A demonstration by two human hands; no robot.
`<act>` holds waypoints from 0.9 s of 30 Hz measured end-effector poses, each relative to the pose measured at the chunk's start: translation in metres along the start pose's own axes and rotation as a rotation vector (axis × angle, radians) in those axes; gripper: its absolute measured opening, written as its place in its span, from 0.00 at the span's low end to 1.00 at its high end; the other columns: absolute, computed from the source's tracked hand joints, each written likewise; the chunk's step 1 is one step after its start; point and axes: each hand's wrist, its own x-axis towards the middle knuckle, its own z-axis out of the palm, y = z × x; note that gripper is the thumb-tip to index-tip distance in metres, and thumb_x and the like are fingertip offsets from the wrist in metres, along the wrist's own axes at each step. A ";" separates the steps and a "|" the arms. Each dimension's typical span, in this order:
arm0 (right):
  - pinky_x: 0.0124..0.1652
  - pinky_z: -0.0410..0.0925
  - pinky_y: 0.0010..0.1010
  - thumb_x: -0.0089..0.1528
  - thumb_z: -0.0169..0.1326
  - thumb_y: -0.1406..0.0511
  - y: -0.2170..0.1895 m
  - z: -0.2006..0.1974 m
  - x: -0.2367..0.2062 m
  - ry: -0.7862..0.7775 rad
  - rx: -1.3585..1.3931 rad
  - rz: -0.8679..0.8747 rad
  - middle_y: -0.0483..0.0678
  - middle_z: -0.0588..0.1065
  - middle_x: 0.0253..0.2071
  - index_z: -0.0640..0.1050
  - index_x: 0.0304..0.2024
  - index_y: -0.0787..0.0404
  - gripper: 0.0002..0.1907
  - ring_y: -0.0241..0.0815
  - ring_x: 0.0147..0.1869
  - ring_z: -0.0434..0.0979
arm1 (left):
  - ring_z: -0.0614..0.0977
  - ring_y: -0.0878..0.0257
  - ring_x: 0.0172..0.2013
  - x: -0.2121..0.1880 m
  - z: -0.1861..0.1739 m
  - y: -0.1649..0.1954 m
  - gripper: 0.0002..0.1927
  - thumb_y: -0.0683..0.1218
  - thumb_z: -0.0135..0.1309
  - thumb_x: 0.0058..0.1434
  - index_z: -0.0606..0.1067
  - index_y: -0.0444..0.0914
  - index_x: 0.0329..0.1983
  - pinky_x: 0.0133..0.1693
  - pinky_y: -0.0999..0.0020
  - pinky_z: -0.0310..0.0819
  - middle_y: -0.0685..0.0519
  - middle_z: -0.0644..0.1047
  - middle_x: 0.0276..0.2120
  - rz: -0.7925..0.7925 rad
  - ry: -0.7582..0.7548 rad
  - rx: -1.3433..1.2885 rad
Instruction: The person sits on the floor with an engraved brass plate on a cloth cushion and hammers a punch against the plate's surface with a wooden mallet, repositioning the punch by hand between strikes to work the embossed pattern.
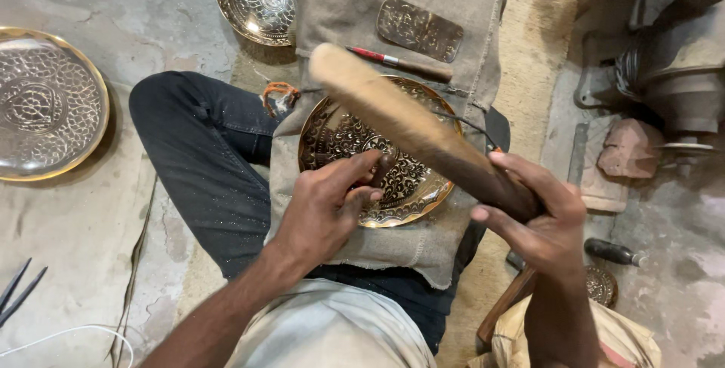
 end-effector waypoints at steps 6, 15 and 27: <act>0.42 0.76 0.24 0.64 0.67 0.61 -0.004 0.002 0.018 0.194 0.191 -0.105 0.51 0.81 0.47 0.73 0.64 0.58 0.27 0.31 0.42 0.83 | 0.89 0.60 0.40 -0.002 0.003 -0.004 0.25 0.32 0.55 0.61 0.72 0.38 0.61 0.40 0.68 0.88 0.45 0.83 0.44 -0.011 0.003 0.009; 0.21 0.62 0.19 0.59 0.65 0.64 -0.011 -0.005 0.023 -0.133 0.221 0.091 0.49 0.79 0.37 0.76 0.57 0.61 0.25 0.22 0.22 0.66 | 0.89 0.60 0.39 -0.002 -0.001 -0.005 0.23 0.34 0.53 0.63 0.72 0.37 0.62 0.36 0.71 0.87 0.44 0.82 0.41 -0.046 -0.022 -0.009; 0.22 0.67 0.21 0.60 0.63 0.63 -0.013 -0.007 0.016 -0.256 0.093 0.109 0.46 0.82 0.33 0.76 0.59 0.58 0.25 0.25 0.18 0.71 | 0.88 0.59 0.42 -0.001 -0.002 -0.009 0.11 0.35 0.54 0.65 0.77 0.31 0.50 0.43 0.71 0.85 0.45 0.82 0.43 -0.016 -0.057 0.003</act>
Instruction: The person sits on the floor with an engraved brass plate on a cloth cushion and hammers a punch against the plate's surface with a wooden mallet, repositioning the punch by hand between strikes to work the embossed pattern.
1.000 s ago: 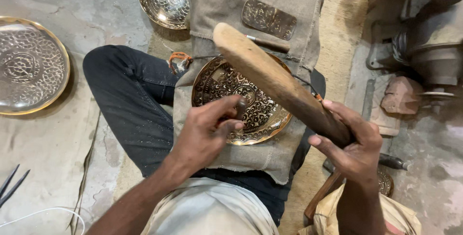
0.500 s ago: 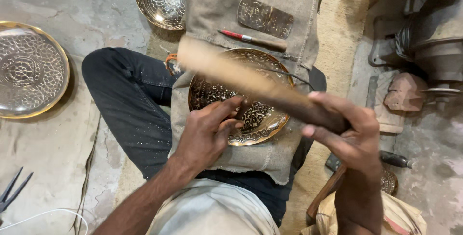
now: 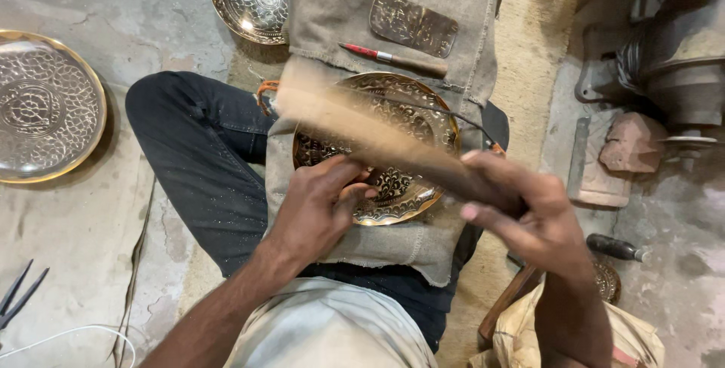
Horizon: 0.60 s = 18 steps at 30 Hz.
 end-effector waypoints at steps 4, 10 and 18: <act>0.25 0.64 0.20 0.57 0.66 0.61 -0.004 0.001 -0.007 0.126 -0.090 -0.067 0.47 0.81 0.34 0.74 0.60 0.59 0.30 0.26 0.23 0.72 | 0.87 0.59 0.43 -0.002 -0.002 0.002 0.17 0.34 0.53 0.64 0.76 0.34 0.56 0.43 0.71 0.86 0.44 0.82 0.45 -0.005 0.082 -0.073; 0.31 0.70 0.22 0.61 0.66 0.60 0.001 0.007 0.008 0.213 -0.105 -0.155 0.50 0.80 0.39 0.74 0.62 0.61 0.28 0.31 0.33 0.78 | 0.88 0.60 0.39 0.000 -0.007 0.005 0.21 0.34 0.56 0.62 0.74 0.36 0.60 0.39 0.71 0.87 0.45 0.83 0.44 0.004 0.119 0.014; 0.23 0.66 0.21 0.60 0.64 0.61 -0.002 0.005 0.022 0.005 -0.081 -0.070 0.45 0.81 0.30 0.76 0.62 0.59 0.27 0.28 0.20 0.72 | 0.88 0.60 0.43 0.000 -0.004 0.000 0.21 0.30 0.50 0.63 0.74 0.37 0.58 0.44 0.72 0.90 0.45 0.82 0.45 0.050 0.115 -0.053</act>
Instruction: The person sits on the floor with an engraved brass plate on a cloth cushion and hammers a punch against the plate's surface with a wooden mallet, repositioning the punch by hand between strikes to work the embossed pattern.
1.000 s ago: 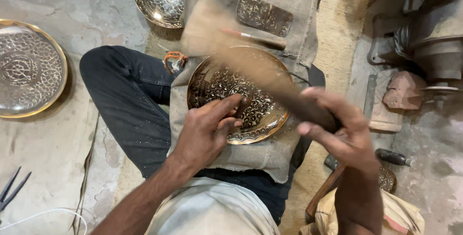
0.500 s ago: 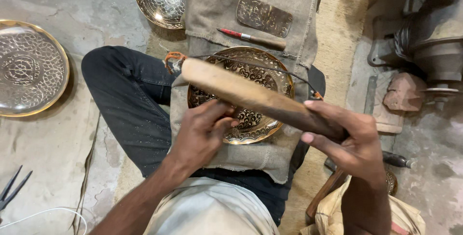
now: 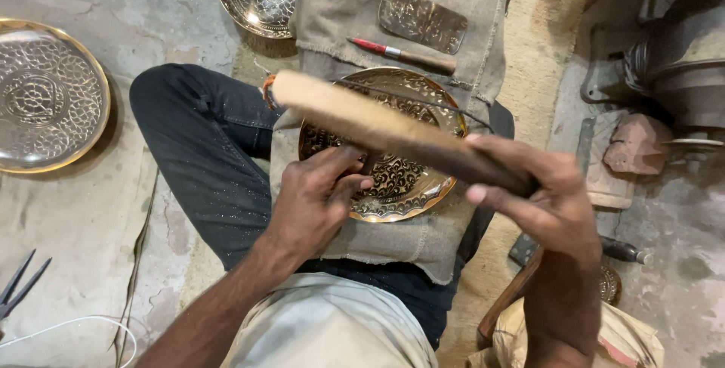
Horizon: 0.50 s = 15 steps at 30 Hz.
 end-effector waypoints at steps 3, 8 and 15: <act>0.33 0.69 0.25 0.66 0.65 0.62 0.006 -0.001 -0.007 0.156 0.124 -0.031 0.47 0.79 0.37 0.73 0.65 0.57 0.27 0.33 0.31 0.74 | 0.87 0.59 0.38 -0.001 0.000 -0.001 0.24 0.31 0.54 0.60 0.74 0.36 0.60 0.38 0.70 0.86 0.44 0.82 0.40 -0.042 -0.004 0.081; 0.27 0.70 0.20 0.63 0.65 0.63 0.015 -0.005 -0.016 0.096 0.013 -0.036 0.45 0.80 0.35 0.74 0.64 0.55 0.27 0.30 0.25 0.76 | 0.88 0.59 0.40 0.001 -0.002 0.002 0.22 0.31 0.54 0.62 0.75 0.36 0.59 0.39 0.69 0.85 0.44 0.82 0.42 -0.017 -0.010 0.083; 0.27 0.66 0.22 0.62 0.65 0.62 -0.011 -0.004 -0.009 0.102 -0.091 -0.064 0.46 0.80 0.39 0.74 0.64 0.54 0.28 0.29 0.26 0.73 | 0.89 0.62 0.40 0.004 -0.002 0.002 0.17 0.32 0.54 0.65 0.77 0.38 0.55 0.34 0.73 0.87 0.46 0.84 0.43 -0.093 -0.074 0.098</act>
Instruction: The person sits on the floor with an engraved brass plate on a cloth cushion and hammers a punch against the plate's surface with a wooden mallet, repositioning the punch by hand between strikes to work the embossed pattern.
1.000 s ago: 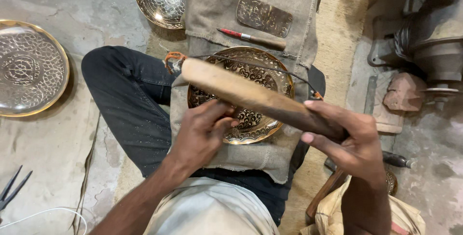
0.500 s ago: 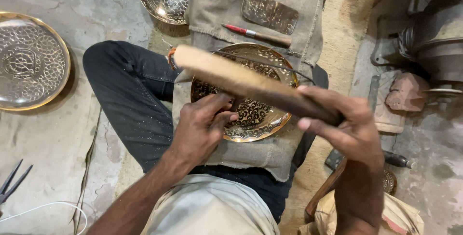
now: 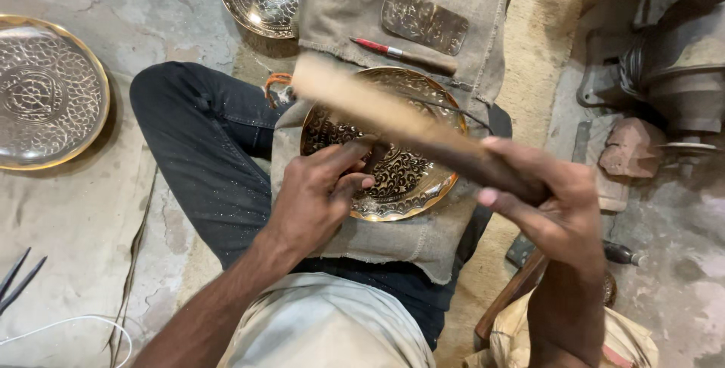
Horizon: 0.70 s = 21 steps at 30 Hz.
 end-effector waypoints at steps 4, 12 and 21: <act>0.23 0.62 0.19 0.60 0.64 0.60 -0.003 0.003 0.004 0.083 0.223 0.152 0.40 0.77 0.29 0.71 0.65 0.52 0.31 0.24 0.22 0.68 | 0.88 0.58 0.42 -0.001 0.001 -0.003 0.24 0.28 0.49 0.59 0.75 0.34 0.59 0.43 0.72 0.87 0.42 0.82 0.47 0.095 0.033 -0.098; 0.23 0.65 0.24 0.57 0.64 0.61 0.012 0.004 -0.012 -0.143 0.023 0.188 0.45 0.80 0.30 0.73 0.62 0.54 0.30 0.29 0.17 0.67 | 0.88 0.60 0.43 0.004 0.000 -0.004 0.20 0.29 0.53 0.62 0.77 0.35 0.55 0.43 0.73 0.89 0.44 0.82 0.47 0.076 -0.012 -0.012; 0.26 0.72 0.22 0.68 0.59 0.56 0.018 0.007 -0.018 0.054 0.143 0.009 0.44 0.79 0.36 0.70 0.68 0.52 0.27 0.30 0.27 0.76 | 0.86 0.59 0.37 0.002 -0.008 0.003 0.23 0.32 0.58 0.58 0.77 0.34 0.58 0.37 0.65 0.82 0.44 0.83 0.38 0.057 0.001 0.019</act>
